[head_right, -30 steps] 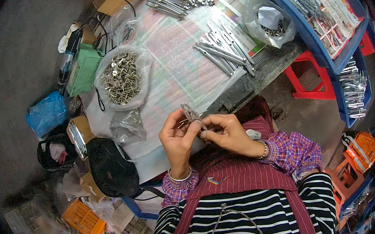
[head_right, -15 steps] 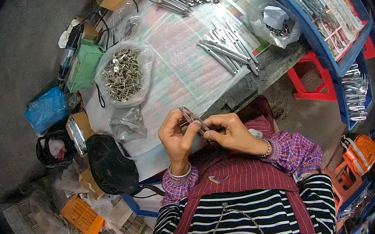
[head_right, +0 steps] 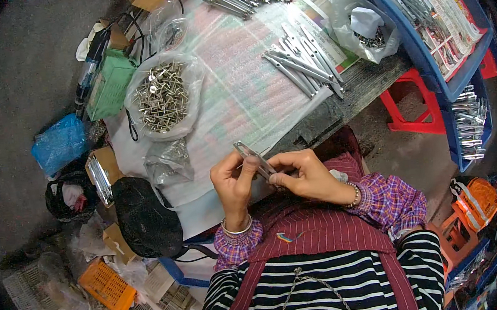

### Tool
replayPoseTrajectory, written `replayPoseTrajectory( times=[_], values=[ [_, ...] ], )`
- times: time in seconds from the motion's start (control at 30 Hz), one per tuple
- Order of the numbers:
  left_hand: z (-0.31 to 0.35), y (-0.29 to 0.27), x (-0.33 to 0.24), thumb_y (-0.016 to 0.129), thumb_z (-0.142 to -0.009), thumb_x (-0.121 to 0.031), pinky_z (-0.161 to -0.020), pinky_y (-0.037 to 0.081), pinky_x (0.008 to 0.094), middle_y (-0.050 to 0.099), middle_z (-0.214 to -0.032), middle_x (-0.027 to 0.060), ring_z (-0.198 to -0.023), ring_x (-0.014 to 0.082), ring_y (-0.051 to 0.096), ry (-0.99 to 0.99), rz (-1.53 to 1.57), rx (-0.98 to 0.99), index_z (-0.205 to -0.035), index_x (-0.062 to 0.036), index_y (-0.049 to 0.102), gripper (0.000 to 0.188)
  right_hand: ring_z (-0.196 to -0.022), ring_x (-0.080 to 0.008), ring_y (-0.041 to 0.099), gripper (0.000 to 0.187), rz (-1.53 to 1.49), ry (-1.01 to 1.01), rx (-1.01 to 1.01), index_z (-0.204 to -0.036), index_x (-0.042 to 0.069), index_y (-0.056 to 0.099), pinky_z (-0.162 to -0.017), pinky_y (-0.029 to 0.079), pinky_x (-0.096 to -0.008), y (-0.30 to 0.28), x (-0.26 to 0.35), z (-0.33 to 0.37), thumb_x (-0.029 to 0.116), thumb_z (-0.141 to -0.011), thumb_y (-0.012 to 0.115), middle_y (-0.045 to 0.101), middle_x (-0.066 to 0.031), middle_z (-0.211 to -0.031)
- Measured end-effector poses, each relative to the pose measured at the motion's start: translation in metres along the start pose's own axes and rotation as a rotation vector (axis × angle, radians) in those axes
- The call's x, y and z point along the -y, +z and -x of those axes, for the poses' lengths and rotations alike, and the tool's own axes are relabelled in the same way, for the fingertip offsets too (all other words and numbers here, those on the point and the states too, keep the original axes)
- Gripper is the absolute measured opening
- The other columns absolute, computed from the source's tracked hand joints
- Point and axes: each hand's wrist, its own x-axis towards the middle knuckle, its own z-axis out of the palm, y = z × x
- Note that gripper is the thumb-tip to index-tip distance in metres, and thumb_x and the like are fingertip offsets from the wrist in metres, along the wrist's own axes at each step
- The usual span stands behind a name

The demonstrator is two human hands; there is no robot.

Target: The person is manually assembling small hardware components by sliding metal pins into brackets.

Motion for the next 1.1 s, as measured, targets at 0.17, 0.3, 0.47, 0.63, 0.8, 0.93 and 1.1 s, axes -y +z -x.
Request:
replayPoseTrajectory(
  times=[0.17,0.3,0.47,0.63,0.8,0.93,1.1],
  values=[
    [-0.006,0.005,-0.001,0.069,-0.078,-0.018,-0.052,0.039,0.0237,0.055,-0.063,0.0050,-0.055,0.0095,0.050,0.190,-0.002,-0.056,-0.072,0.0019,0.058,0.023,-0.067,-0.0093,0.059,0.019,0.035,0.000,-0.036,-0.095,-0.004,0.062,-0.058,0.046,-0.0229,-0.002,-0.005,-0.001,0.003,-0.077,0.064,0.064,-0.0060,-0.074],
    [-0.002,0.001,-0.008,0.069,-0.078,-0.015,-0.053,0.039,0.0230,0.054,-0.065,0.0045,-0.057,0.0090,0.050,0.081,-0.008,-0.032,-0.071,0.0020,0.057,0.021,-0.066,-0.0087,0.059,0.020,0.023,-0.018,-0.008,-0.096,-0.005,0.062,-0.057,0.047,-0.0221,0.000,-0.001,0.001,0.002,-0.078,0.063,0.064,-0.0070,-0.075],
    [-0.005,0.013,-0.007,0.067,-0.080,-0.019,-0.050,0.034,0.0225,0.048,-0.060,0.0028,-0.054,0.0083,0.046,0.095,0.196,-0.145,-0.067,0.0028,0.056,0.027,-0.065,-0.0089,0.060,0.021,-0.003,-0.008,-0.009,-0.098,-0.006,0.061,-0.056,0.048,-0.0216,-0.001,-0.003,-0.001,0.002,-0.078,0.063,0.064,-0.0076,-0.075],
    [0.000,0.000,-0.002,0.067,-0.079,-0.017,-0.049,0.032,0.0222,0.047,-0.061,0.0010,-0.056,0.0065,0.043,0.112,0.036,-0.096,-0.067,0.0026,0.055,0.026,-0.065,-0.0079,0.059,0.022,0.008,0.007,0.046,-0.099,-0.006,0.060,-0.057,0.048,-0.0216,-0.001,-0.001,0.000,0.003,-0.079,0.062,0.064,-0.0066,-0.075],
    [-0.003,0.003,-0.005,0.069,-0.077,-0.014,-0.050,0.033,0.0224,0.048,-0.062,0.0020,-0.056,0.0074,0.044,-0.001,0.149,-0.034,-0.067,0.0023,0.055,0.023,-0.066,-0.0072,0.059,0.022,-0.063,0.077,0.043,-0.100,-0.006,0.060,-0.058,0.047,-0.0211,-0.003,-0.002,0.000,0.003,-0.080,0.061,0.064,-0.0053,-0.076],
    [-0.005,0.005,0.000,0.066,-0.081,-0.018,-0.049,0.032,0.0234,0.049,-0.061,0.0040,-0.053,0.0082,0.043,0.167,0.087,-0.080,-0.066,0.0021,0.054,0.027,-0.067,-0.0062,0.058,0.022,-0.007,0.038,0.035,-0.102,-0.004,0.060,-0.058,0.047,-0.0198,-0.003,-0.006,0.001,0.003,-0.081,0.061,0.064,-0.0040,-0.075],
    [0.000,-0.002,0.002,0.068,-0.079,-0.017,-0.049,0.033,0.0241,0.049,-0.062,0.0050,-0.054,0.0082,0.043,0.084,0.005,-0.065,-0.068,0.0019,0.053,0.026,-0.067,-0.0057,0.058,0.023,-0.172,0.168,0.122,-0.102,-0.004,0.059,-0.058,0.046,-0.0188,-0.004,0.005,0.003,0.004,-0.081,0.062,0.063,-0.0027,-0.076]
  ],
)
